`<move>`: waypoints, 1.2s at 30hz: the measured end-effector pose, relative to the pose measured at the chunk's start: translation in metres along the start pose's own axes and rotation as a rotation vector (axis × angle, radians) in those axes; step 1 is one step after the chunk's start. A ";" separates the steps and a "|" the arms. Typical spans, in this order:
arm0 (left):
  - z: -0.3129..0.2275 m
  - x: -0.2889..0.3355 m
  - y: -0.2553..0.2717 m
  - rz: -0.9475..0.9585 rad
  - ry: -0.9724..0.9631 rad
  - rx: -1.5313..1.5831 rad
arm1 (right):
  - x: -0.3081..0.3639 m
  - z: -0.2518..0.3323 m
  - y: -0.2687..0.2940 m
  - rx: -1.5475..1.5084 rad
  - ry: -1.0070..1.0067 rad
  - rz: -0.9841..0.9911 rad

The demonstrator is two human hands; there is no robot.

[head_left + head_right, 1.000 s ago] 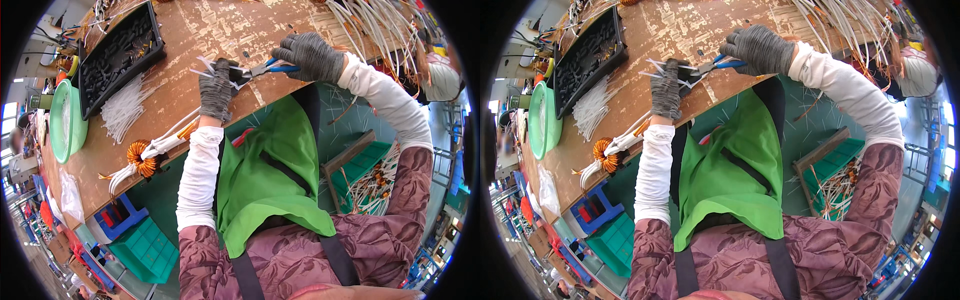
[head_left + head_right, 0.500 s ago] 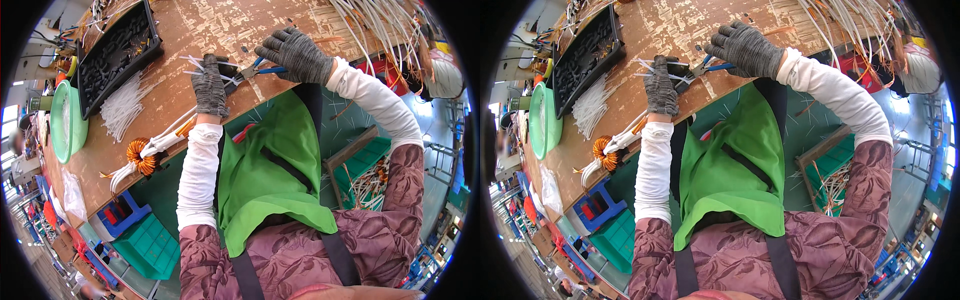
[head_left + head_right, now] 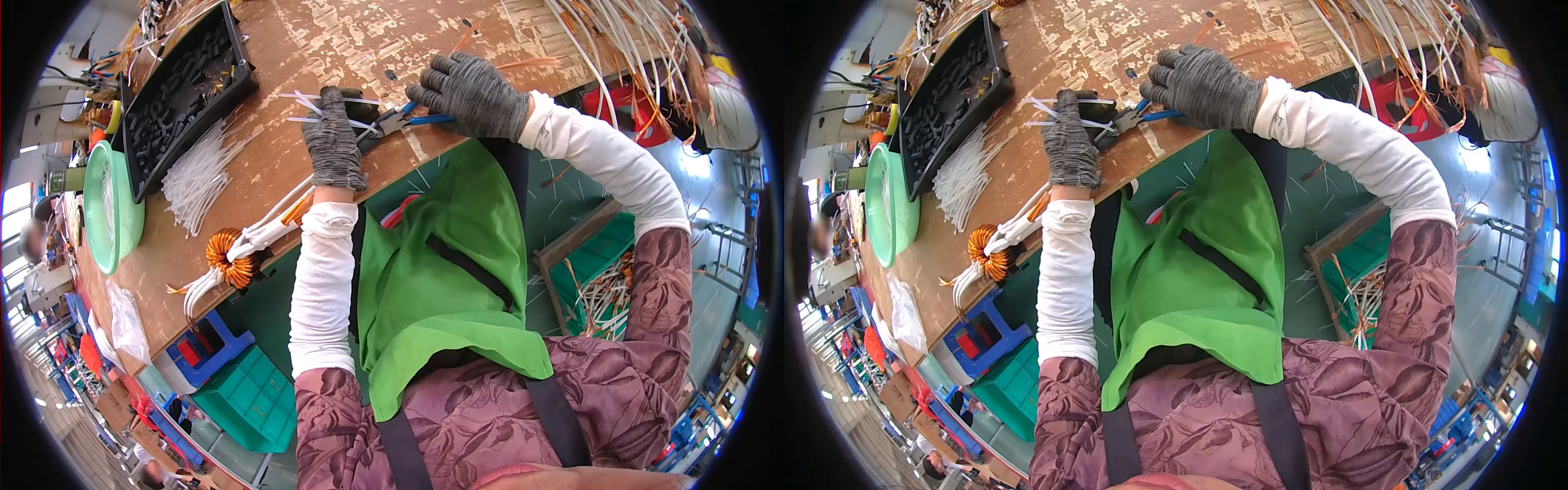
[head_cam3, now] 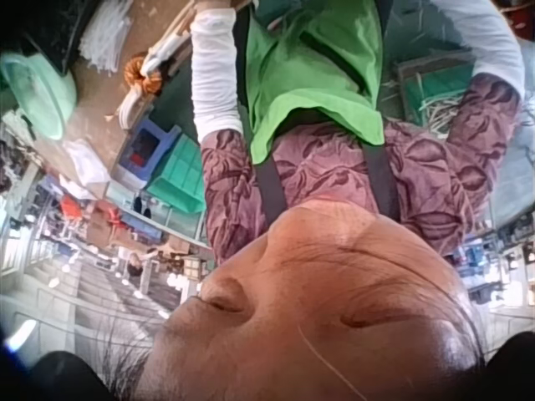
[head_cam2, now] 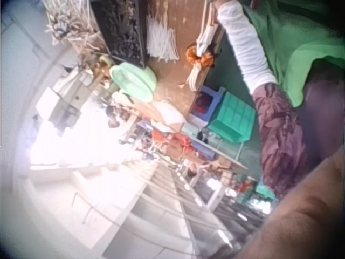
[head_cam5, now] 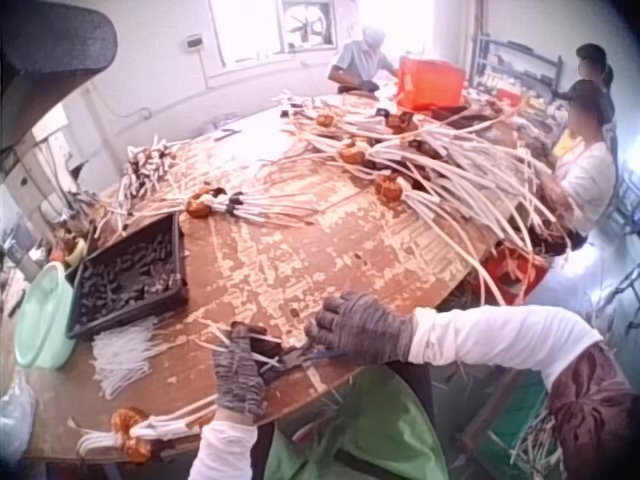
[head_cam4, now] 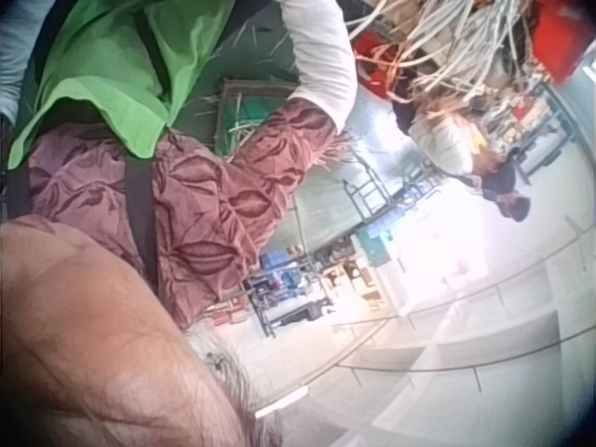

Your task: Using zip ties and wire cutters to secure and trim wires on a transformer coil assembly.

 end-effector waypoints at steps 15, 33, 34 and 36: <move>-0.001 0.005 -0.002 -0.107 -0.085 0.122 | 0.005 -0.021 0.017 0.016 -0.015 0.010; 0.004 0.003 0.002 -0.286 -0.350 0.269 | -0.011 -0.012 0.011 0.125 -0.037 0.064; 0.004 0.003 0.003 -0.286 -0.353 0.267 | -0.013 -0.011 0.009 0.123 -0.001 0.048; 0.007 0.001 0.005 -0.240 -0.376 0.269 | -0.014 -0.008 0.007 0.164 0.014 -0.001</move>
Point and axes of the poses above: each hand's wrist, its own x-axis away from the middle knuckle, its own y-axis out of the back of the hand, z = x × y, the point moved 1 cm from there along -x, towards the middle knuckle, and after that the axes turned 12 degrees about z, right-handed, at the moved point
